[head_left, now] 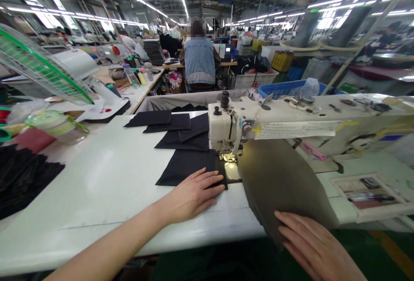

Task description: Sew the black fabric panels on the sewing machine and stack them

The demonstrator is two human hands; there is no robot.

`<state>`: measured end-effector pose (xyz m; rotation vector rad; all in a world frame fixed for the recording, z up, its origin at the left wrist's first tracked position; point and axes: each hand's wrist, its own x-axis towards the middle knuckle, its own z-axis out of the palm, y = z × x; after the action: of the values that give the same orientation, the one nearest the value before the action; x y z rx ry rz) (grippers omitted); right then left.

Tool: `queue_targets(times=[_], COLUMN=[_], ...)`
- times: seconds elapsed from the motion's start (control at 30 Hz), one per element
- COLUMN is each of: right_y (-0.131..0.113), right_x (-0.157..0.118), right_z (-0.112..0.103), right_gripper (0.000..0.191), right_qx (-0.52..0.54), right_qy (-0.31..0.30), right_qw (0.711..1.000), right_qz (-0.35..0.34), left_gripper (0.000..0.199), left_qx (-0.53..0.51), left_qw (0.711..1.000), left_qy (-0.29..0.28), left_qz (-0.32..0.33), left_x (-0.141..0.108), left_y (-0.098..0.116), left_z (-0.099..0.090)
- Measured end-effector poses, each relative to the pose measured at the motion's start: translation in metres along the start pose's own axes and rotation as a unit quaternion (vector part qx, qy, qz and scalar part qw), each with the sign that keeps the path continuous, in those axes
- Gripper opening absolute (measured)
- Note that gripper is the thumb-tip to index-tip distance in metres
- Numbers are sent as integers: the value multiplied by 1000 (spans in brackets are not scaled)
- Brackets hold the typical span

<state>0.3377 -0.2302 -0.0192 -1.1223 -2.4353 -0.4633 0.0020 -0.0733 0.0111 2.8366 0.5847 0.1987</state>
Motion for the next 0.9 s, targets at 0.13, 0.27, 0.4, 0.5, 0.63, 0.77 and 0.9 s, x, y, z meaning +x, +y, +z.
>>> queue_targets(times=[0.13, 0.27, 0.4, 0.5, 0.63, 0.77, 0.9], right_y=[3, 3, 2, 3, 3, 4, 5], right_x=[3, 11, 17, 18, 11, 4, 5], right_z=[-13, -26, -30, -27, -20, -18, -20], right_gripper=[25, 25, 24, 20, 17, 10, 8], right_qx=[46, 101, 141, 155, 169, 167, 161], right_qy=[-12, -30, -25, -10, 1, 12, 31], right_qw=[999, 993, 985, 980, 972, 963, 956], right_qz=[15, 60, 100, 128, 161, 209, 245], left_gripper=[42, 43, 43, 42, 42, 42, 44], left_qx=[5, 12, 16, 19, 26, 32, 34], left_qw=[1000, 1000, 1000, 999, 999, 999, 999], left_qy=[3, 9, 20, 30, 29, 27, 25], left_qz=[0, 6, 12, 15, 11, -5, -22], left_x=[3, 6, 11, 14, 19, 21, 25], left_y=[-7, -14, -22, -28, -36, -43, -51], left_z=[-2, -4, -6, -7, -9, -7, -7])
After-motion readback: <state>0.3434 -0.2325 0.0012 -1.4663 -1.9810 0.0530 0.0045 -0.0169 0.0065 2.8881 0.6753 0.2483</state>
